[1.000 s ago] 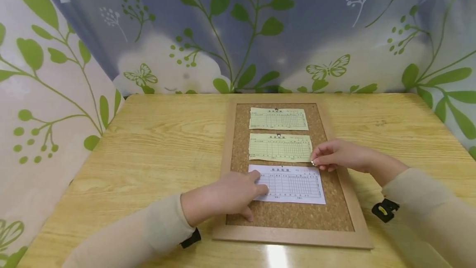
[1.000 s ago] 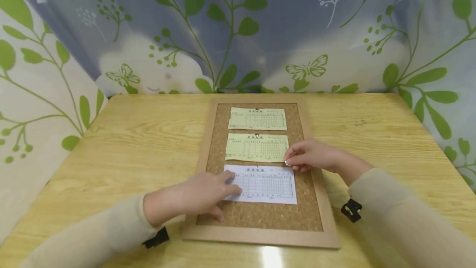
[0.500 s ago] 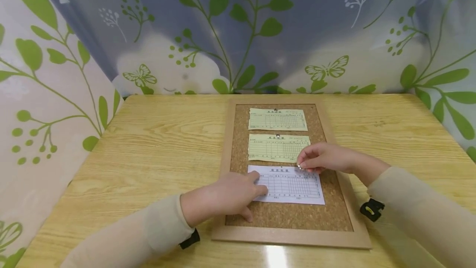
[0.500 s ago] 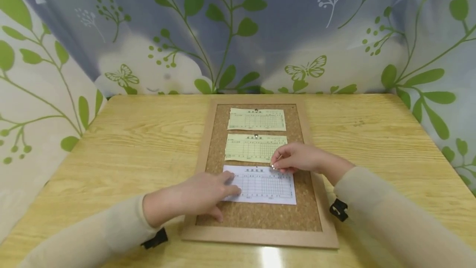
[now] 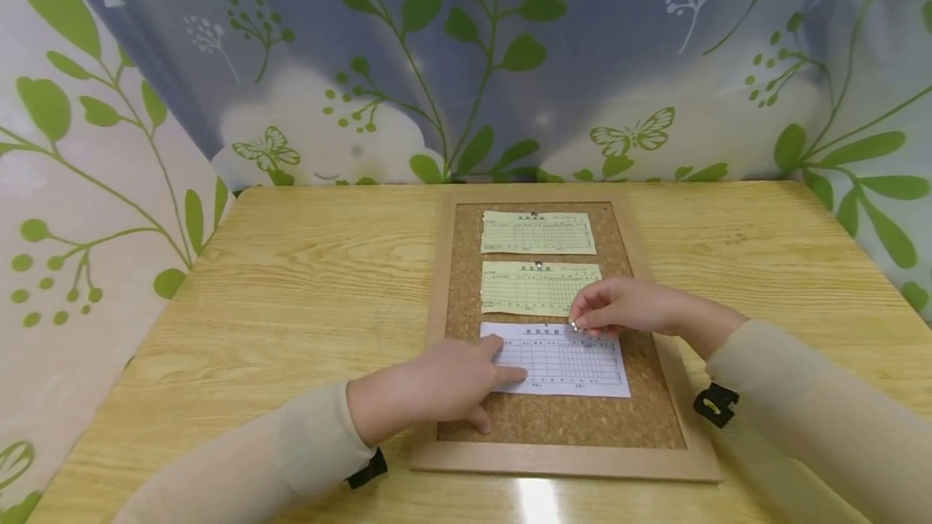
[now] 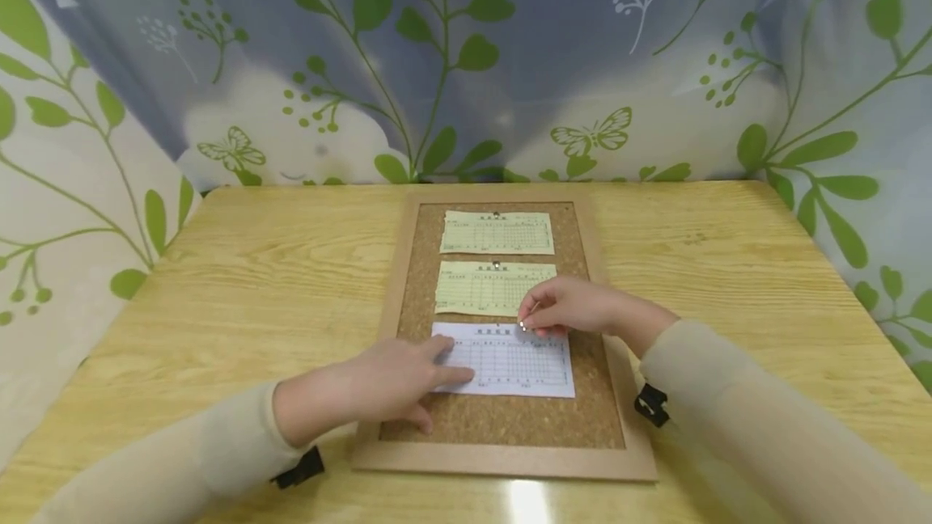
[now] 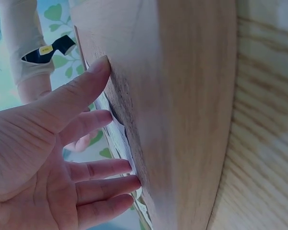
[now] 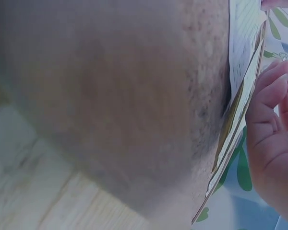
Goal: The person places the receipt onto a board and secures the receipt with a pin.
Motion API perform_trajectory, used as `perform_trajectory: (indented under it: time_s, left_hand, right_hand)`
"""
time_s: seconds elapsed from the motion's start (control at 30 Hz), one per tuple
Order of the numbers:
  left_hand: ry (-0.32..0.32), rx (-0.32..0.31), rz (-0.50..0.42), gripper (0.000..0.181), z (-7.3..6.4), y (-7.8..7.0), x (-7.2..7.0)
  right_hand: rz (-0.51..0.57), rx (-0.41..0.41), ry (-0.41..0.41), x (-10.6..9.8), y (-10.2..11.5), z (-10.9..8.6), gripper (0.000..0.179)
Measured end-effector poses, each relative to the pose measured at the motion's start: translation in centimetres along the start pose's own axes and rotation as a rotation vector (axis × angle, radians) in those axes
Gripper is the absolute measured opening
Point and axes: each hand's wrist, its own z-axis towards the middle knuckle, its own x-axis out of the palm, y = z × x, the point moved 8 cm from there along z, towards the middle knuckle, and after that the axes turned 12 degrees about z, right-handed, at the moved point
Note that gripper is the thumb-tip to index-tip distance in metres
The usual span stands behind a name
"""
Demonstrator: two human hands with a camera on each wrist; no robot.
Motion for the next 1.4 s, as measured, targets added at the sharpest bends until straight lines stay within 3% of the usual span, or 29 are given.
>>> perform_trajectory:
  time_s: [0.37, 0.8, 1.4]
  left_hand:
    - [-0.003, 0.0, 0.021, 0.074, 0.0, -0.1, -0.1]
    - [-0.001, 0.003, 0.049, 0.075, 0.0, 0.0, 0.1]
    - [0.003, 0.01, 0.065, 0.075, 0.1, 0.0, 0.1]
  right_hand:
    - [-0.04, 0.004, 0.027, 0.6, 0.7, 1.2, 0.013]
    - [-0.21, 0.055, 0.035, 0.8, 1.5, 3.4, 0.009]
    - [-0.36, 0.03, 0.055, 1.9, 2.3, 4.1, 0.009]
